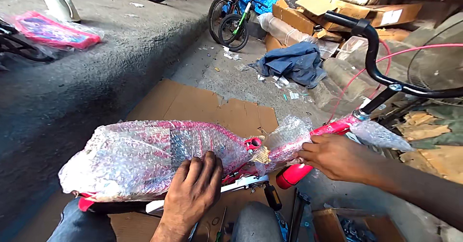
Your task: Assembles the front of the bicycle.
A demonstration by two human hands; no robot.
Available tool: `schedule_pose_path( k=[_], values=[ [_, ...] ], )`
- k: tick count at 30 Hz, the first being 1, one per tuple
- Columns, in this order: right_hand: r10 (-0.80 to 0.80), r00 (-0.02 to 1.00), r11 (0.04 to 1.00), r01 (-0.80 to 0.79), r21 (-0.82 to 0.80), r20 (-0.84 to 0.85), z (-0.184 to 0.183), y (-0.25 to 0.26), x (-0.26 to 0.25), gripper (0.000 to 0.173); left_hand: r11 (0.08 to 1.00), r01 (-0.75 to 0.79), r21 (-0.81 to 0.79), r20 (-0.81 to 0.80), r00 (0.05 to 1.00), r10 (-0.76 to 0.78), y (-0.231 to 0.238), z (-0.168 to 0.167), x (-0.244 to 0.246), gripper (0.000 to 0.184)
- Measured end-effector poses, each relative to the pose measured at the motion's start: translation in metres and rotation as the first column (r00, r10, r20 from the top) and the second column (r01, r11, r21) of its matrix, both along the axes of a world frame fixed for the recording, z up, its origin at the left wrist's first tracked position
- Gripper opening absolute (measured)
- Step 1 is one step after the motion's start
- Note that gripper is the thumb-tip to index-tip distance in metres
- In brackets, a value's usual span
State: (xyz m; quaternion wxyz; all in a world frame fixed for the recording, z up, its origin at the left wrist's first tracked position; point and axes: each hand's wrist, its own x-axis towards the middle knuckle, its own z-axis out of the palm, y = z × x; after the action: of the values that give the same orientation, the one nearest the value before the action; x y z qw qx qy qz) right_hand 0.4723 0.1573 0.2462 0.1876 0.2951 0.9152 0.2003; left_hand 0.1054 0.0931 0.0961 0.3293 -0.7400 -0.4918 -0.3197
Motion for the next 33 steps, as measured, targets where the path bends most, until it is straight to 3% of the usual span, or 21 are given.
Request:
schedule_pose_path(
  k=[1,3,4,5,8,11,12,14,16,17,18,19,20,21,23,25,27,29,31,32,33],
  values=[
    [-0.24,0.968,0.966,0.246,-0.076,0.078,0.004,0.002,-0.006,0.034,1.0,-0.009,0.005,0.003,1.0,0.009,-0.001,-0.001,0.001,0.034],
    [-0.659,0.692,0.666,0.719,-0.197,0.295,0.012,0.013,-0.03,0.052,1.0,-0.016,0.012,-0.004,1.0,0.016,-0.003,-0.002,0.002,0.034],
    [-0.727,0.594,0.55,0.804,-0.224,0.346,0.013,0.02,-0.036,0.055,1.0,-0.016,0.018,-0.009,1.0,0.017,-0.004,-0.002,0.002,0.034],
    [-0.738,0.571,0.518,0.821,-0.24,0.359,0.015,0.024,-0.04,0.055,1.0,-0.018,0.023,-0.014,1.0,0.019,-0.004,-0.002,0.002,0.034],
    [-0.58,0.727,0.695,0.677,-0.243,0.367,0.016,0.012,-0.049,0.048,1.0,-0.008,0.021,-0.027,1.0,0.008,-0.003,-0.001,0.001,0.034],
    [-0.096,0.98,0.994,0.105,-0.043,0.174,0.002,-0.006,-0.03,0.019,1.0,0.006,0.011,-0.007,1.0,-0.006,-0.001,-0.001,0.0,0.031],
    [0.077,0.99,0.995,-0.083,0.045,0.122,-0.002,-0.005,-0.023,0.015,1.0,0.01,0.009,0.004,1.0,-0.01,0.0,-0.001,0.0,0.03],
    [0.191,0.976,0.976,-0.2,0.087,0.108,-0.005,-0.003,-0.017,0.021,1.0,0.02,-0.002,0.023,1.0,-0.02,0.0,-0.001,0.002,0.03],
    [-0.068,0.988,0.997,0.071,-0.018,0.141,0.0,-0.002,-0.023,0.036,1.0,0.018,0.004,0.034,0.999,-0.018,0.003,-0.001,0.001,0.03],
    [-0.368,0.902,0.907,0.402,-0.123,0.226,0.006,0.001,-0.034,0.048,1.0,0.021,0.007,0.038,0.999,-0.021,0.004,-0.001,0.001,0.031],
    [-0.605,0.722,0.706,0.682,-0.193,0.336,0.01,0.011,-0.044,0.056,1.0,0.027,0.008,0.04,0.999,-0.028,0.005,-0.001,0.001,0.031],
    [-0.72,0.567,0.513,0.823,-0.244,0.401,0.011,0.023,-0.046,0.061,1.0,0.03,0.008,0.04,0.999,-0.03,0.005,-0.001,0.001,0.031],
    [-0.75,0.502,0.418,0.864,-0.28,0.43,0.012,0.031,-0.045,0.06,0.999,0.033,0.005,0.039,0.999,-0.033,0.006,-0.001,0.001,0.031],
    [-0.744,0.509,0.416,0.86,-0.296,0.434,0.014,0.033,-0.046,0.056,0.999,0.035,0.002,0.035,0.999,-0.035,0.007,0.0,0.0,0.03],
    [-0.624,0.678,0.629,0.731,-0.265,0.389,0.014,0.023,-0.045,0.046,1.0,0.028,0.001,0.025,0.999,-0.028,0.007,0.0,-0.001,0.029],
    [-0.268,0.939,0.948,0.297,-0.116,0.216,0.005,0.006,-0.027,0.026,1.0,0.024,0.005,0.011,1.0,-0.024,0.007,0.001,-0.001,0.029],
    [0.148,0.984,0.985,-0.155,0.076,0.095,-0.005,0.006,-0.01,0.02,1.0,0.013,0.01,0.015,1.0,-0.013,0.007,0.001,-0.001,0.029],
    [0.264,0.957,0.954,-0.278,0.113,0.119,-0.008,0.004,-0.005,0.023,1.0,0.004,0.008,0.038,0.999,-0.004,0.006,0.001,0.002,0.03],
    [0.113,0.979,0.991,-0.123,0.051,0.168,-0.007,-0.001,-0.013,0.032,1.0,-0.006,0.017,0.055,0.998,0.005,0.007,-0.001,0.004,0.031],
    [-0.157,0.962,0.986,0.167,-0.028,0.222,-0.002,-0.003,-0.028,0.042,1.0,-0.013,0.026,0.061,0.998,0.011,0.008,-0.001,0.004,0.031],
    [-0.5,0.785,0.813,0.571,-0.115,0.366,0.006,0.0,-0.051,0.052,0.999,-0.015,0.033,0.066,0.998,0.013,0.007,-0.003,0.005,0.032]
  ],
)
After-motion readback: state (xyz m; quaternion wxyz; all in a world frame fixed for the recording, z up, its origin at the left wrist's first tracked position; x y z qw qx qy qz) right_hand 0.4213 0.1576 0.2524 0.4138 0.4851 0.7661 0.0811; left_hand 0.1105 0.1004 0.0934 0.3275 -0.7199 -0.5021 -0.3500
